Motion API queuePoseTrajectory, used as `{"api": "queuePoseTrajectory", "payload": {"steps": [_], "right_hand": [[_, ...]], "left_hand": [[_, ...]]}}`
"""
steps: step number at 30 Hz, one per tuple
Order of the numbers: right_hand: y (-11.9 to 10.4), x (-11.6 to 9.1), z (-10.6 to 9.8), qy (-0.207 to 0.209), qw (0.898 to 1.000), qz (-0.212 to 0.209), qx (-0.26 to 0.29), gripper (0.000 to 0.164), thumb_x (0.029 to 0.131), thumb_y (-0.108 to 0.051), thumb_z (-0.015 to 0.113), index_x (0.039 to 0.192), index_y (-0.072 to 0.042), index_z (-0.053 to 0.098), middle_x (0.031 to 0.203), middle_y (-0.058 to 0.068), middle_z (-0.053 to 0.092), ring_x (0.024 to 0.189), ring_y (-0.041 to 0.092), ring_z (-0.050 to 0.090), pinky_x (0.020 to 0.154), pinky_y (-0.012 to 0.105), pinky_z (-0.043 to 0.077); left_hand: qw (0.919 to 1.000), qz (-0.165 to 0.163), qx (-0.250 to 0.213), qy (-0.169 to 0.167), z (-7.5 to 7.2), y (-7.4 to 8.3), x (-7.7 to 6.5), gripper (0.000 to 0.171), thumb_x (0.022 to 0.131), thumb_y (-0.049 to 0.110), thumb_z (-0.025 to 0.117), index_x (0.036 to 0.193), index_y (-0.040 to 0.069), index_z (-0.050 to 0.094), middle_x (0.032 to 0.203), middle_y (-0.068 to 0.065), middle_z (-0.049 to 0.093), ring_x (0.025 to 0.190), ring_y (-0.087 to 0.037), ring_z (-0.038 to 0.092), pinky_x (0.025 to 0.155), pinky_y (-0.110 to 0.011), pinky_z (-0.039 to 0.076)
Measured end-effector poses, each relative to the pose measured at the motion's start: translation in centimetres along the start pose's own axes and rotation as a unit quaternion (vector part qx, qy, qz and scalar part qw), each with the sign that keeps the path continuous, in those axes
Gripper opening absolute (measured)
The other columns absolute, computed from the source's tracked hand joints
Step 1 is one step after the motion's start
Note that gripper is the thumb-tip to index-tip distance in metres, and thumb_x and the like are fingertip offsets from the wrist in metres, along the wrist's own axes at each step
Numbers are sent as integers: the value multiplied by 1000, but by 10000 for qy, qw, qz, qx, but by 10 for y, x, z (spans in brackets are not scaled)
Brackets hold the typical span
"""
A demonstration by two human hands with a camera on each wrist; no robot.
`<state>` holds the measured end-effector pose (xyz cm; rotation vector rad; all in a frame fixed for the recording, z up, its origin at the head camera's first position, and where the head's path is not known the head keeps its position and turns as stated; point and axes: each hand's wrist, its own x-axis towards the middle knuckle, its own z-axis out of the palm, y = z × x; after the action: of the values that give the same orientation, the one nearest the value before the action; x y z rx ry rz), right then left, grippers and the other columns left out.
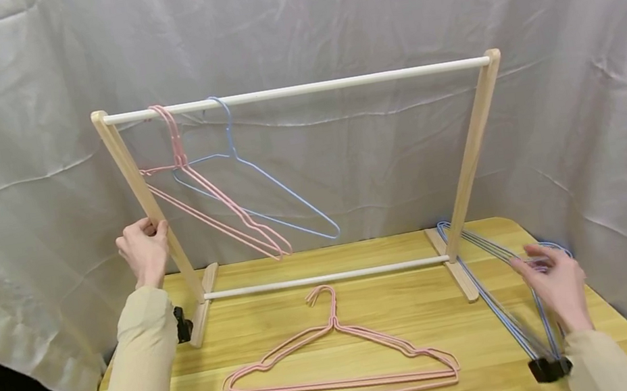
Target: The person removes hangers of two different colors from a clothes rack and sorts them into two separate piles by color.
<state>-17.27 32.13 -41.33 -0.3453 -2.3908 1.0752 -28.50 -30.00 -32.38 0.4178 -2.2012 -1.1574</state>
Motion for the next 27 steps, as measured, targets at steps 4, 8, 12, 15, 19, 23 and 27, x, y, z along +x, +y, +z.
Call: {"api": "queuePoseTrajectory", "payload": {"steps": [4,8,12,15,19,23,27], "right_hand": [[-71,12,22,-243,9873,-1413,682,40,91,-11,73,124,9,64,115,26,64,85,-24,47,81,-1,40],[-142,14,51,-832,9634,-2313,1069,35,93,-10,70,124,6,65,114,24,67,96,-7,59,93,13,49],[-201,10,83,-1530,9407,-2648,1468,35,93,-9,71,124,6,64,116,24,68,103,27,69,97,41,55],[-232,7,104,-2009,9315,-2602,1554,39,92,-12,72,126,4,63,119,23,68,106,36,68,98,46,55],[-256,6,126,-2410,9291,-2368,1503,40,91,-19,75,124,0,64,116,21,68,100,31,68,93,42,56],[-268,6,140,-2505,9294,-2171,1621,36,89,-19,77,118,-1,65,106,20,68,91,26,66,83,33,54],[-274,7,148,-2541,9286,-2037,1776,33,88,-15,78,114,0,67,97,14,67,82,18,62,76,23,49]], "left_hand": [[9999,-87,-16,-88,-1,0,0,32,100,22,60,117,-3,72,119,-26,71,125,-41,49,106,-50,39],[9999,-106,-18,-126,-2,-1,0,34,100,23,59,118,-3,71,121,-26,70,127,-41,48,107,-50,40],[9998,-112,-10,-160,-2,-2,1,35,101,24,59,120,-3,70,122,-26,70,128,-41,47,108,-50,38],[9997,-129,-18,-196,-2,-2,1,36,101,24,58,121,-3,70,123,-27,69,129,-40,44,108,-51,36],[9997,-123,12,-187,-1,-2,0,35,101,24,58,120,-3,70,122,-27,69,128,-40,45,108,-52,37],[9999,-58,29,-146,0,-1,-1,33,101,23,58,116,-3,72,120,-27,70,125,-41,47,106,-51,38],[9999,-14,-17,-113,1,1,-1,32,100,22,59,116,-3,72,120,-27,70,125,-41,46,107,-51,37]]}}
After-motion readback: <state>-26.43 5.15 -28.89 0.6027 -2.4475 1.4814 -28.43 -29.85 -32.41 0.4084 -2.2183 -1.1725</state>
